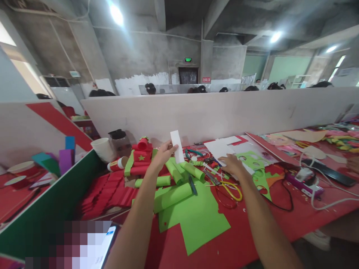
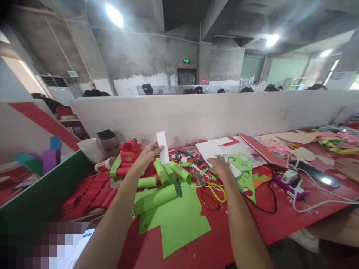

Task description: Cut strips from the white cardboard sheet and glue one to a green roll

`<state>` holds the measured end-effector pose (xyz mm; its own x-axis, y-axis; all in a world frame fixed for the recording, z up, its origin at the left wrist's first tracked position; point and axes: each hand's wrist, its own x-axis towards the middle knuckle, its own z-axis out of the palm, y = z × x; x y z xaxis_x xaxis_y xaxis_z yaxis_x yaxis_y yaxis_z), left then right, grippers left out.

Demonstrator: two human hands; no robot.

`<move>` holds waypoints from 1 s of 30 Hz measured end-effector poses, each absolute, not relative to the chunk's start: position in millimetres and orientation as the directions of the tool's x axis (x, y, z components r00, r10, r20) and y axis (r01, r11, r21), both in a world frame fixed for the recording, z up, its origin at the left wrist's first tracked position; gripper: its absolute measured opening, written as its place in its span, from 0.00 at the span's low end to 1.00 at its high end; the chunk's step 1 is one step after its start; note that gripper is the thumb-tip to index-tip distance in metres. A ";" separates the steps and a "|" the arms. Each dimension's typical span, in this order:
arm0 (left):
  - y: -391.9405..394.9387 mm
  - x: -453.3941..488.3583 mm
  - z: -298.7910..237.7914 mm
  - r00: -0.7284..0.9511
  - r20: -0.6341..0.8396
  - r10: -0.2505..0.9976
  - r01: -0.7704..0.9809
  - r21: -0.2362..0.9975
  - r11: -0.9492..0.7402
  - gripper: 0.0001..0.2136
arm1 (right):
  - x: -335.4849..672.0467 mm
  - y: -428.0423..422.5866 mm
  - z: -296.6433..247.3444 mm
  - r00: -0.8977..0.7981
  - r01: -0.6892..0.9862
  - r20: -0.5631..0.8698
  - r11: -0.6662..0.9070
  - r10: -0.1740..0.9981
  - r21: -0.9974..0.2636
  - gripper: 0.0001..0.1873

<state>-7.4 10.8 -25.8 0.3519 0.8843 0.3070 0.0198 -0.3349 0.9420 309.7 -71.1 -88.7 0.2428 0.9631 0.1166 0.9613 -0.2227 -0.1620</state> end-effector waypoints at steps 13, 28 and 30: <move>12.6 -9.5 -26.1 0.376 0.313 0.872 0.042 0.935 -0.353 0.26 | 301.4 -73.5 -85.6 0.312 0.934 0.025 -0.302 0.950 -0.192 0.17; 15.3 -6.8 -30.8 0.417 0.329 0.847 0.048 0.923 -0.382 0.24 | 292.1 -59.5 -96.6 0.347 0.897 0.087 -0.304 0.934 -0.321 0.23; 18.2 -6.9 -32.3 0.420 0.340 0.841 0.043 0.919 -0.393 0.23 | 293.1 -56.9 -95.2 0.347 0.886 0.132 -0.278 0.929 -0.372 0.23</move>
